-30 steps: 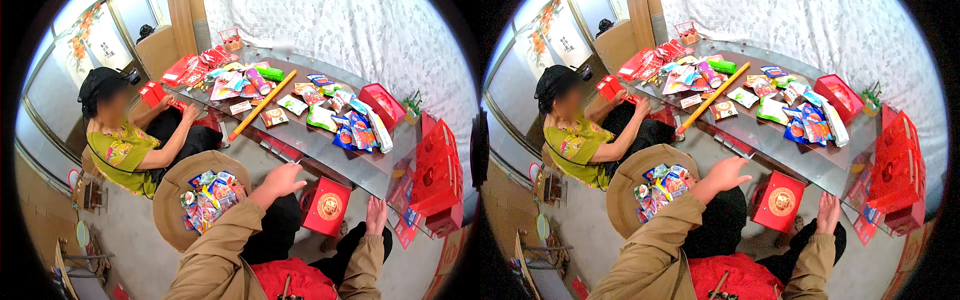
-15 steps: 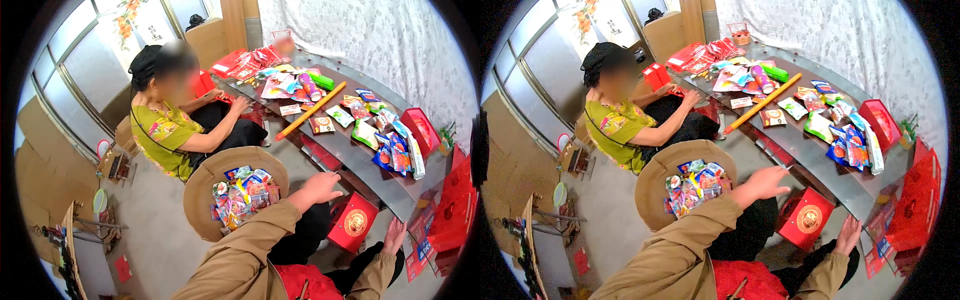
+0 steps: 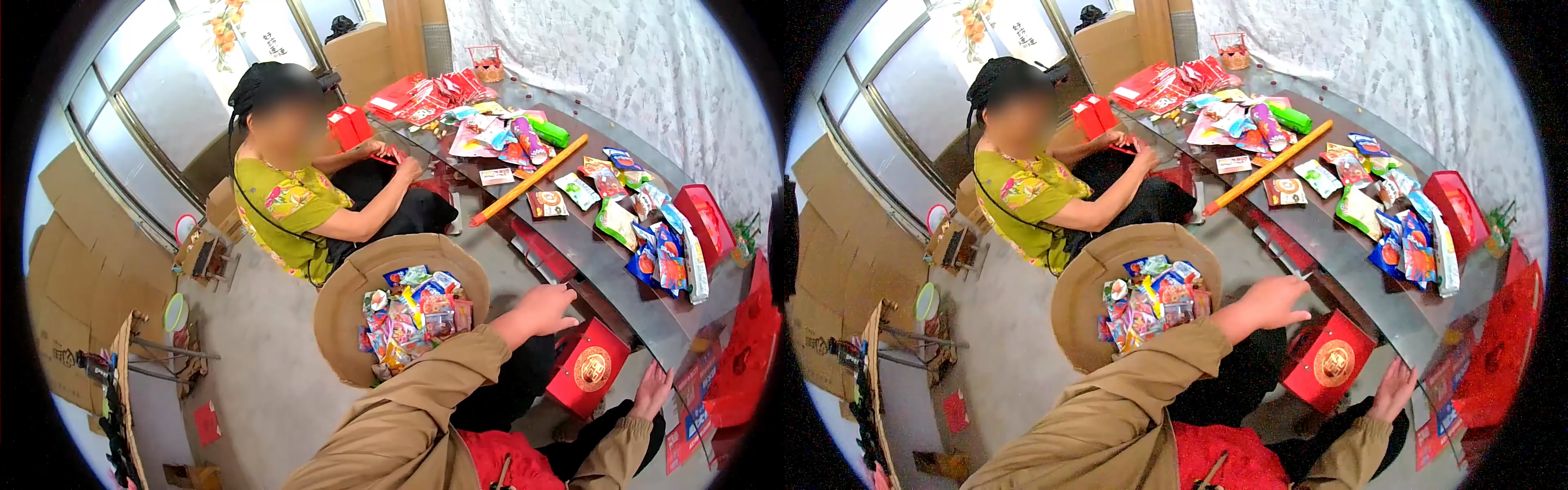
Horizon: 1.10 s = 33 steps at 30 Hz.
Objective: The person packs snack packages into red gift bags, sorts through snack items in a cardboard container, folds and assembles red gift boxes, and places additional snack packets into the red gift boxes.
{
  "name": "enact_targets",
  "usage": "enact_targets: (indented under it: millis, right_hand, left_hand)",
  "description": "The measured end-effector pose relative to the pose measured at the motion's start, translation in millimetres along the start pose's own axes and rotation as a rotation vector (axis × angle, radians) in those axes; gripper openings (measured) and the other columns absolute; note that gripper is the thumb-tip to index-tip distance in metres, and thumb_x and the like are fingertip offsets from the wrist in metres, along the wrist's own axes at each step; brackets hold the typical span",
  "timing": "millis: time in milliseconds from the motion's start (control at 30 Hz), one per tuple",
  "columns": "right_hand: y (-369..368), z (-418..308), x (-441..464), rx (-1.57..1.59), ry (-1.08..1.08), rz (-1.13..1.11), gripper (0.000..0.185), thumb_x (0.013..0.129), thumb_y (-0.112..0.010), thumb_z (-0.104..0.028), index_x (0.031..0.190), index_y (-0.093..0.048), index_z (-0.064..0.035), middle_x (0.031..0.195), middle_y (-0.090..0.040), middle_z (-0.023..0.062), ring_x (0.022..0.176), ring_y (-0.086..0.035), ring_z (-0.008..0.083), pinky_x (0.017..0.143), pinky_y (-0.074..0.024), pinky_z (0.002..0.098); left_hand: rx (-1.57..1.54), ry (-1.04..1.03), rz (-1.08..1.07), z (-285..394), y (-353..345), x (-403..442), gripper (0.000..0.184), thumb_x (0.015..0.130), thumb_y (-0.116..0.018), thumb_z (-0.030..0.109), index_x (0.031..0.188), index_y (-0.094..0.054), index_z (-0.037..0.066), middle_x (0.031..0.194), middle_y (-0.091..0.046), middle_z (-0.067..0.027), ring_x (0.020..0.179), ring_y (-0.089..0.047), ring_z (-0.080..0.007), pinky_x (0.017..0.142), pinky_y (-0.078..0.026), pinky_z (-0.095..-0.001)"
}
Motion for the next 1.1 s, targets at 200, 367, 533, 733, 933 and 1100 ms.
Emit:
enact_targets:
  millis: [200,367,533,733,933,1100]
  right_hand:
    - [9,8,3,-0.020,0.047,0.101,0.037,0.100,-0.056,-0.027,0.125,-0.049,0.0008,0.132,-0.049,0.0123,0.122,-0.049,0.0241,0.106,-0.0417,0.0355]
    - [9,15,13,-0.062,0.027,0.104,0.037,0.100,-0.056,-0.028,0.123,-0.050,0.0009,0.129,-0.052,0.0129,0.121,-0.051,0.0241,0.106,-0.0418,0.0348]
    - [1,6,4,0.003,0.008,0.074,0.039,0.100,-0.056,-0.026,0.125,-0.050,0.0027,0.128,-0.055,0.0142,0.123,-0.051,0.0262,0.108,-0.0424,0.0345]
    - [4,2,3,0.034,0.014,0.079,0.042,0.100,-0.056,-0.025,0.129,-0.048,0.0039,0.134,-0.052,0.0158,0.126,-0.049,0.0275,0.111,-0.0406,0.0346]
    - [4,9,5,-0.020,0.021,0.054,0.043,0.102,-0.053,-0.029,0.130,-0.048,0.0026,0.137,-0.049,0.0139,0.124,-0.049,0.0263,0.109,-0.0403,0.0367]
    - [13,19,15,-0.031,0.013,0.146,0.038,0.102,-0.052,-0.029,0.126,-0.050,0.0010,0.129,-0.054,0.0122,0.121,-0.051,0.0252,0.106,-0.0405,0.0354]
  left_hand:
    - [-0.003,-0.003,0.012,1,4,-1,0.052,0.083,-0.071,0.041,0.119,-0.058,0.005,0.109,-0.062,-0.0162,0.102,-0.061,-0.0376,0.087,-0.050,-0.0471]
    - [-0.006,0.000,0.000,4,6,-3,0.051,0.083,-0.071,0.042,0.117,-0.059,0.006,0.109,-0.063,-0.0158,0.102,-0.061,-0.0377,0.087,-0.050,-0.0475]
    - [0.021,0.011,-0.009,6,5,-3,0.050,0.083,-0.070,0.042,0.116,-0.059,0.006,0.108,-0.063,-0.0161,0.102,-0.061,-0.0376,0.087,-0.050,-0.0475]
    - [0.001,0.001,-0.001,7,4,-1,0.050,0.084,-0.070,0.041,0.116,-0.059,0.005,0.108,-0.062,-0.0165,0.102,-0.061,-0.0373,0.087,-0.050,-0.0472]
    - [-0.002,0.004,-0.016,8,1,1,0.050,0.083,-0.070,0.041,0.117,-0.059,0.005,0.108,-0.062,-0.0168,0.102,-0.061,-0.0375,0.087,-0.050,-0.0469]
    - [-0.006,-0.004,-0.015,9,1,1,0.051,0.083,-0.070,0.041,0.117,-0.059,0.005,0.108,-0.062,-0.0171,0.103,-0.060,-0.0375,0.087,-0.050,-0.0469]
Point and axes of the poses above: each hand's wrist, its own x-axis towards the middle knuckle, its own y-axis out of the back of the hand, z = x × y, the point moved 10 cm from there along x, towards the middle knuckle
